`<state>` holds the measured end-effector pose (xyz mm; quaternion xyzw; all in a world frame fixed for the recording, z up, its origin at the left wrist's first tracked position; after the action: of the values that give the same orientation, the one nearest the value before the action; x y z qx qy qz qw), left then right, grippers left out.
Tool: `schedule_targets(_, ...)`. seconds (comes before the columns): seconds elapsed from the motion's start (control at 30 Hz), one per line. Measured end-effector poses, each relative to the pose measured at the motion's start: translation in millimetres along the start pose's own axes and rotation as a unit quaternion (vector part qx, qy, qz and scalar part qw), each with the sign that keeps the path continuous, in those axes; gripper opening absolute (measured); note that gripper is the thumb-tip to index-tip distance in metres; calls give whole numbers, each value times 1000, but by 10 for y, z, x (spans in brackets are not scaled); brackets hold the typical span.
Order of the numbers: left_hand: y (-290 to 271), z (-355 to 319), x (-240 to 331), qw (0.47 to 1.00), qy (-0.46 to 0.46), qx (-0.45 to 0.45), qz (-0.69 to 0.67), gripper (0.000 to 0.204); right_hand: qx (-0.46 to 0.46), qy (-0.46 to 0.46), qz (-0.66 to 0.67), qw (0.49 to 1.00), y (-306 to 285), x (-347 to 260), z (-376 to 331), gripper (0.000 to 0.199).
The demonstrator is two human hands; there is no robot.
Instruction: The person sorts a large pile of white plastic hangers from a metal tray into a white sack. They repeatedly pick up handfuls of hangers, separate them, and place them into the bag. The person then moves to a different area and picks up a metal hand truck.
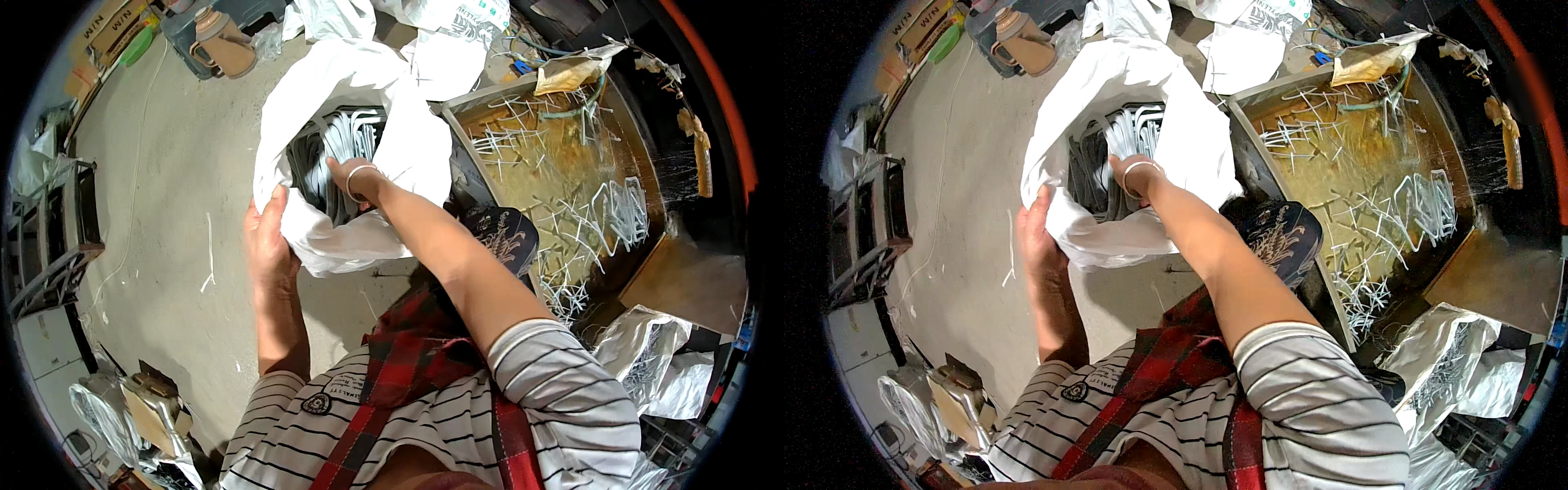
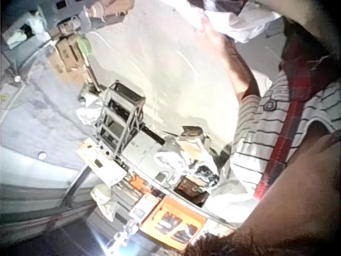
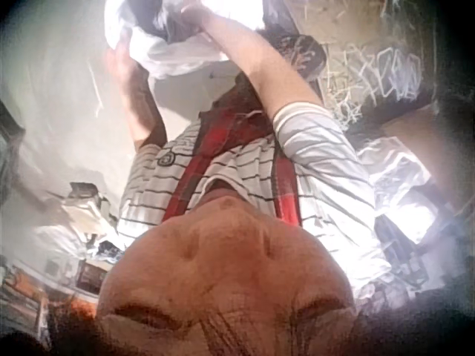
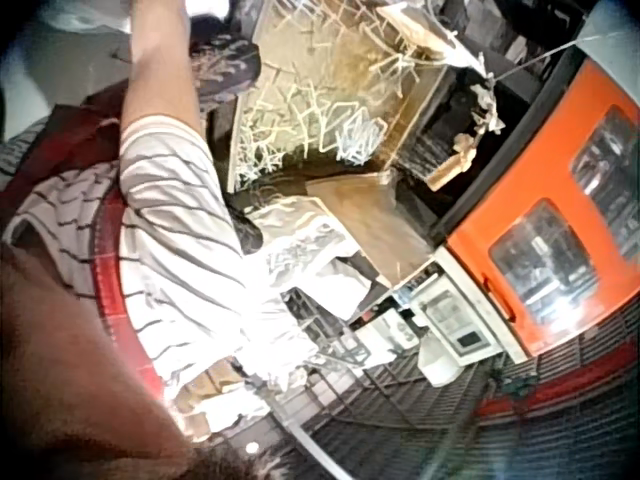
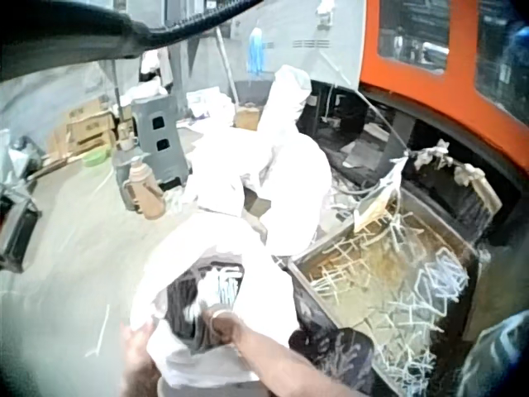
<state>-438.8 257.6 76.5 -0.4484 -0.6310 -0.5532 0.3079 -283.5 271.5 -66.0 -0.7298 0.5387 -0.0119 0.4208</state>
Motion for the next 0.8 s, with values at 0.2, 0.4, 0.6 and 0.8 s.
schedule_targets(0.2, -52, 52, -55, 996, -9, 14, 92, 37, 82, -262, -128, 953, -157, -60, -9, 70)
schedule_targets(0.4, -122, -180, 595, 858, 225, 180, 426, 45, 236, -403, -8, 884, -1497, 74, -1388, 40)
schedule_targets(0.6, 1086, -1084, 895, 863, 426, 105, 250, 40, 501, -191, 84, 840, -2904, 2489, -1456, 31)
schedule_targets(0.8, 3044, -1959, -547, 902, 236, -334, 138, 42, 565, 136, 58, 812, -3577, 5675, -1178, 40)
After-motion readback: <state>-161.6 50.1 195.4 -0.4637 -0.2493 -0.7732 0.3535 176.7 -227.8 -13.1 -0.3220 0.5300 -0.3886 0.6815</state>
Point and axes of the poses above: each hand's wrist, its own z-axis towards the middle knuckle, its own y-axis out of the palm, x = y × z, the point moved 8 cm from there along z, towards the middle knuckle, and after that the axes turned 14 degrees about x, right-handed, at the moved point
